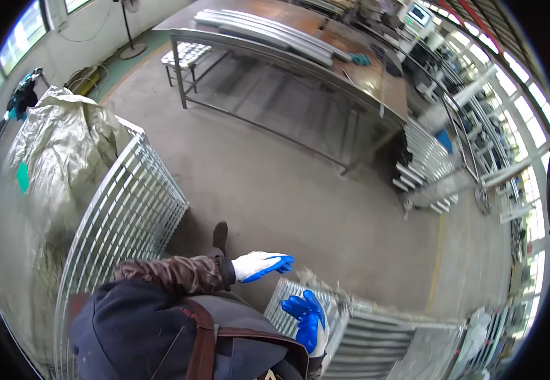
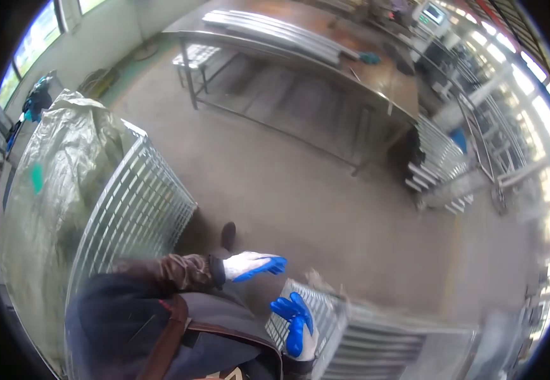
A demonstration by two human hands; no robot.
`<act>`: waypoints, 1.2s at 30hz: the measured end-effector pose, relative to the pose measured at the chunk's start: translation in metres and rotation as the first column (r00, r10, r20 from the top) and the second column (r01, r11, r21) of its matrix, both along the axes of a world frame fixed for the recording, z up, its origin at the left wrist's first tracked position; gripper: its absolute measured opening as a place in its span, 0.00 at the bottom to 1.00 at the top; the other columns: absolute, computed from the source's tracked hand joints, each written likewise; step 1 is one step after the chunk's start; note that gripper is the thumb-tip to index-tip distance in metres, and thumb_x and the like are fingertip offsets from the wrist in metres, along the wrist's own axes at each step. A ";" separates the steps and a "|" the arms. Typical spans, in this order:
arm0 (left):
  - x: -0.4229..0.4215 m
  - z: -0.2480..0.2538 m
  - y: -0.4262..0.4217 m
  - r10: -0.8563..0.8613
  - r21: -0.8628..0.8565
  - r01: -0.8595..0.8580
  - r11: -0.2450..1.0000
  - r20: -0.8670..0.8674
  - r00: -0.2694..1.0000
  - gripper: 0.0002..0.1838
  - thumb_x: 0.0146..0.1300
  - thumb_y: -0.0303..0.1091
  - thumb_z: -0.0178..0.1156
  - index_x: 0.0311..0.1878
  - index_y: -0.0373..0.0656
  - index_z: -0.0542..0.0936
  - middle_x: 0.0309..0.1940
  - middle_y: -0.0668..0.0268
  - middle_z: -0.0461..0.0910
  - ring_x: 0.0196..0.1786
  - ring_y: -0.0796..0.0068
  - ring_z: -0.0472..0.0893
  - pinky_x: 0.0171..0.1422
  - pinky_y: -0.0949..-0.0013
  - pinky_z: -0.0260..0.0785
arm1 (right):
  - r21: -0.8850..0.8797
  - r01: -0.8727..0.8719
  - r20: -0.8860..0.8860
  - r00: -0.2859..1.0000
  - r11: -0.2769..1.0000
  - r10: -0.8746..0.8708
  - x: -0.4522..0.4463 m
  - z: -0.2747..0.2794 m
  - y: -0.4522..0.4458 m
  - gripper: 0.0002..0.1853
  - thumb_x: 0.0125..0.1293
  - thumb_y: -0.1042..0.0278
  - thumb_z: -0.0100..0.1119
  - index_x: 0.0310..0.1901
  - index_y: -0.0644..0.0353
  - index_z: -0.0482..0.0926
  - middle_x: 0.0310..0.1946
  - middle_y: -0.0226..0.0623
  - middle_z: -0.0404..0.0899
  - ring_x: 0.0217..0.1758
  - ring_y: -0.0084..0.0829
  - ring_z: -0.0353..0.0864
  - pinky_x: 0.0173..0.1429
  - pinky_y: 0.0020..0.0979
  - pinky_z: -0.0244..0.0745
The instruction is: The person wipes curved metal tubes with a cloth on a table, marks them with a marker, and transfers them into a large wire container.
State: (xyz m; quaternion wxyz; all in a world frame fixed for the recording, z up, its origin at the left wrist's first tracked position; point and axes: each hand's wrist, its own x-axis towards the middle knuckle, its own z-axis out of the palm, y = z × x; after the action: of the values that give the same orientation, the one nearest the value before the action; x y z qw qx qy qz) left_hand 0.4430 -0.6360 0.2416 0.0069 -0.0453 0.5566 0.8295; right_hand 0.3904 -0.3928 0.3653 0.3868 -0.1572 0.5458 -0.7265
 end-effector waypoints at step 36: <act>-0.200 0.032 -0.889 0.854 -0.350 -0.778 0.521 0.210 0.477 0.23 0.74 0.43 0.50 0.65 0.38 0.76 0.53 0.61 0.82 0.52 0.72 0.80 0.56 0.71 0.68 | 0.215 -0.003 -0.043 0.999 0.977 0.013 -0.491 -0.039 -0.829 0.23 0.75 0.60 0.52 0.67 0.62 0.71 0.52 0.44 0.82 0.45 0.33 0.84 0.56 0.31 0.75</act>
State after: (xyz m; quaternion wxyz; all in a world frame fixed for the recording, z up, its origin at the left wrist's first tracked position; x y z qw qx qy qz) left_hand 0.2426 -1.5254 0.2741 -0.2947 -0.4557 0.5380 0.6450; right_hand -0.1007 -1.2219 0.3260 0.3923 -0.1326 0.6288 -0.6581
